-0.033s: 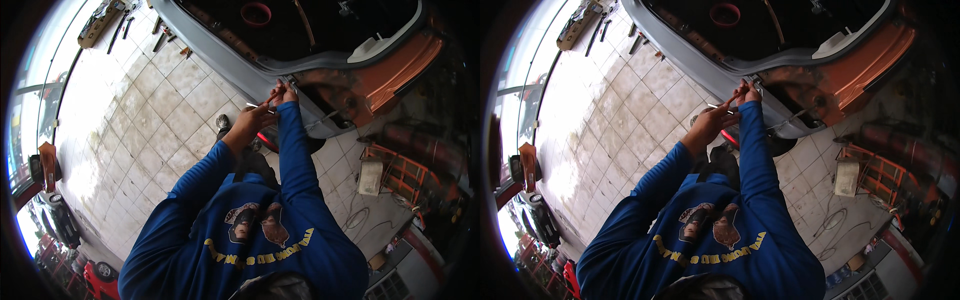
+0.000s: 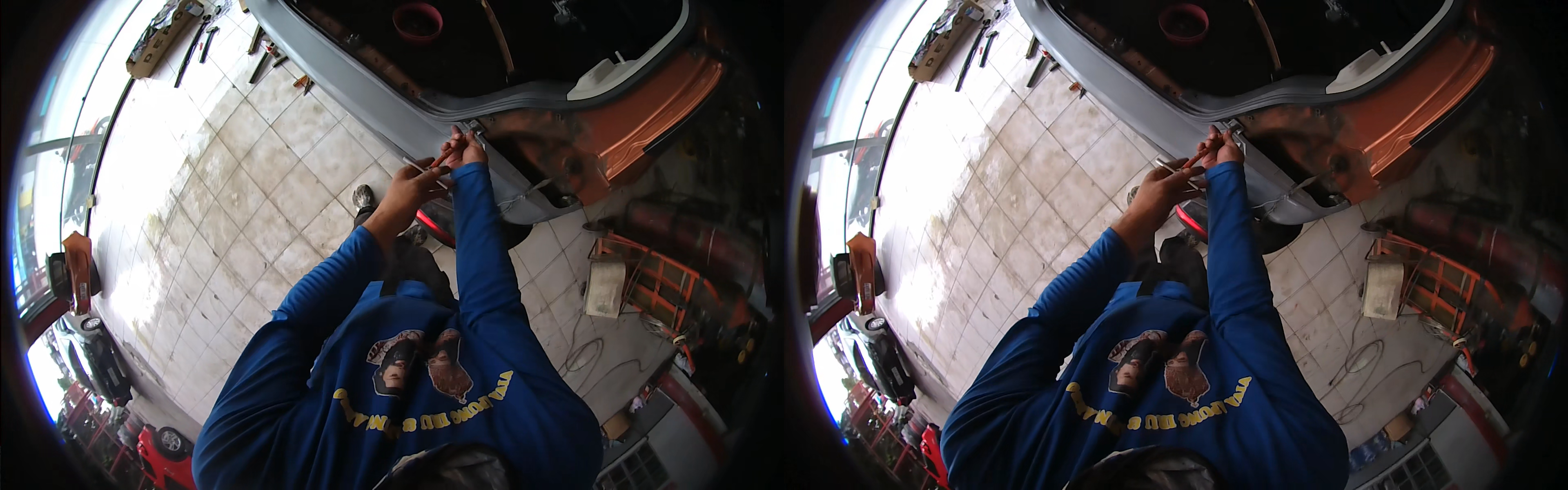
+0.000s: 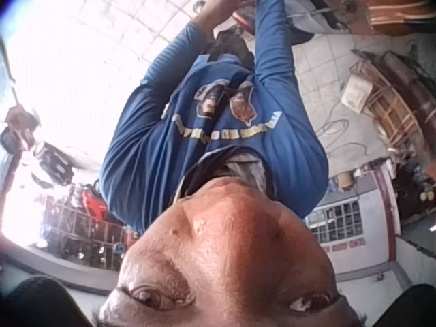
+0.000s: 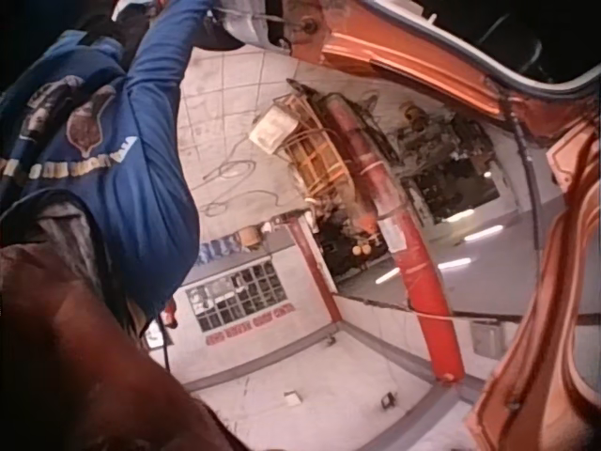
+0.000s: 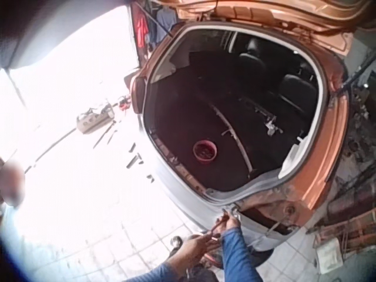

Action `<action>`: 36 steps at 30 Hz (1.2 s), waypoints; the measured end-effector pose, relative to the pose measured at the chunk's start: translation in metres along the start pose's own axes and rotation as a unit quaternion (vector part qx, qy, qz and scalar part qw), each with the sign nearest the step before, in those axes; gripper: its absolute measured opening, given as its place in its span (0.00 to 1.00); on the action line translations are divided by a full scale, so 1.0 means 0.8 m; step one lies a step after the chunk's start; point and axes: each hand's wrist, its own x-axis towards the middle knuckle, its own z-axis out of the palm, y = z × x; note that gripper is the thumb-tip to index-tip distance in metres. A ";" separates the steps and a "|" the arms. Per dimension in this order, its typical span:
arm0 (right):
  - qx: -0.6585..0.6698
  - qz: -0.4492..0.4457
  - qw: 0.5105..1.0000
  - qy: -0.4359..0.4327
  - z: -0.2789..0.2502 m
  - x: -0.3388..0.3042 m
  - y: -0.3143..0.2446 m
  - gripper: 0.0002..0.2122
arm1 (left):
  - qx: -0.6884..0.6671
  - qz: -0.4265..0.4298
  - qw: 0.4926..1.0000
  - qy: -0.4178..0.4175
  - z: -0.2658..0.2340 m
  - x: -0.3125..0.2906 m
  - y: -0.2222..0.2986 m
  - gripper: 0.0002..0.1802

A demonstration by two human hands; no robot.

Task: The person works on the rear trunk area of a car, using a screwdriver to remove and reattach components around the trunk lid and taillight. They manipulate the trunk lid, taillight assembly, and internal trim pieces, repeatedly tightening and adjusting fasteners.

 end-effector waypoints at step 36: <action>0.081 0.030 0.996 0.007 0.012 0.033 -0.017 0.13 | -0.329 -0.032 0.942 -0.051 0.021 0.015 -0.007 0.25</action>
